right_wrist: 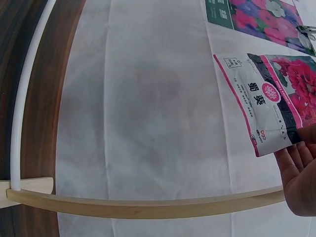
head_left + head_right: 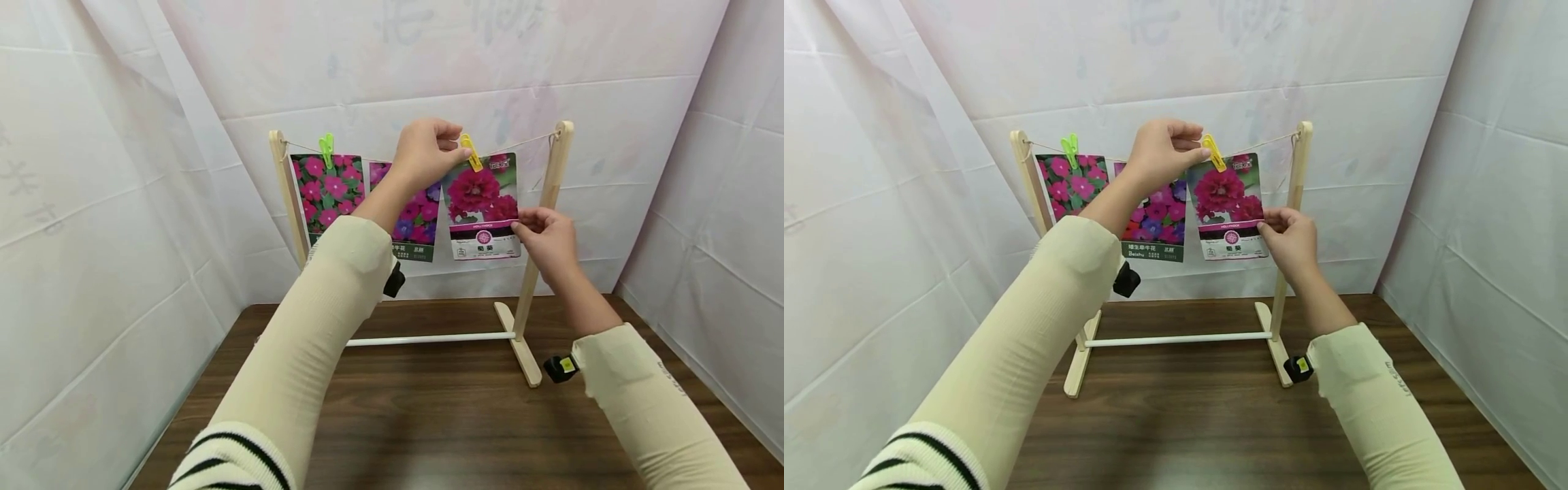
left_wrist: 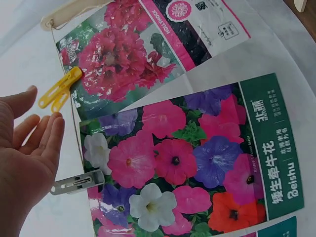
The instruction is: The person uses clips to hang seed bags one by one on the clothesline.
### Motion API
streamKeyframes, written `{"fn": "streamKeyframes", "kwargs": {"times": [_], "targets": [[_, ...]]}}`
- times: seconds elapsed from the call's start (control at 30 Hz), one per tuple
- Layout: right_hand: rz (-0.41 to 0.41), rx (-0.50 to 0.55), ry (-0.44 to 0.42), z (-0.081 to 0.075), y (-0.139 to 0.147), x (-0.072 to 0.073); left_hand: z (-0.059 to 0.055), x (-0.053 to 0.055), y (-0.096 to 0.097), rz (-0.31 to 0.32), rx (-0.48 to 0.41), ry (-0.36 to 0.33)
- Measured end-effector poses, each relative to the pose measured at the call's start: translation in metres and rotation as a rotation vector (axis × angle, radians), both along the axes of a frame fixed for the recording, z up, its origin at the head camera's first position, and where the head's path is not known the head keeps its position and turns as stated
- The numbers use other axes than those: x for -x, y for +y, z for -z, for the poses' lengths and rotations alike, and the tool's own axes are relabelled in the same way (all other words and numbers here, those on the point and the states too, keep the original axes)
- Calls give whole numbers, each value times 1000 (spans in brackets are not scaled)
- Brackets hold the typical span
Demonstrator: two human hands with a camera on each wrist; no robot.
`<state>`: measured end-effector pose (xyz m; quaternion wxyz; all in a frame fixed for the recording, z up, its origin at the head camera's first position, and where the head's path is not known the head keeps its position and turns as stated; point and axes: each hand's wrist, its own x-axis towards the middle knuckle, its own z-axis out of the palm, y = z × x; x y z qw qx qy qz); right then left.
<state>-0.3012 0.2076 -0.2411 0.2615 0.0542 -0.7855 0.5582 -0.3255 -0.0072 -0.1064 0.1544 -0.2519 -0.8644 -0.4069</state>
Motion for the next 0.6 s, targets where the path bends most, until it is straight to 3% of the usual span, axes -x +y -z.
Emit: {"fn": "streamKeyframes", "kwargs": {"times": [0.2,0.37,0.6], "targets": [[-2,-33,-22,1,-3,1,3,-3,-6,10,22,38],[-14,-38,-33,2,-4,0,11,-6,-12,55,7,36],[-117,52,-3,7,-1,-3,26,-13,-20,93,-2,52]]}}
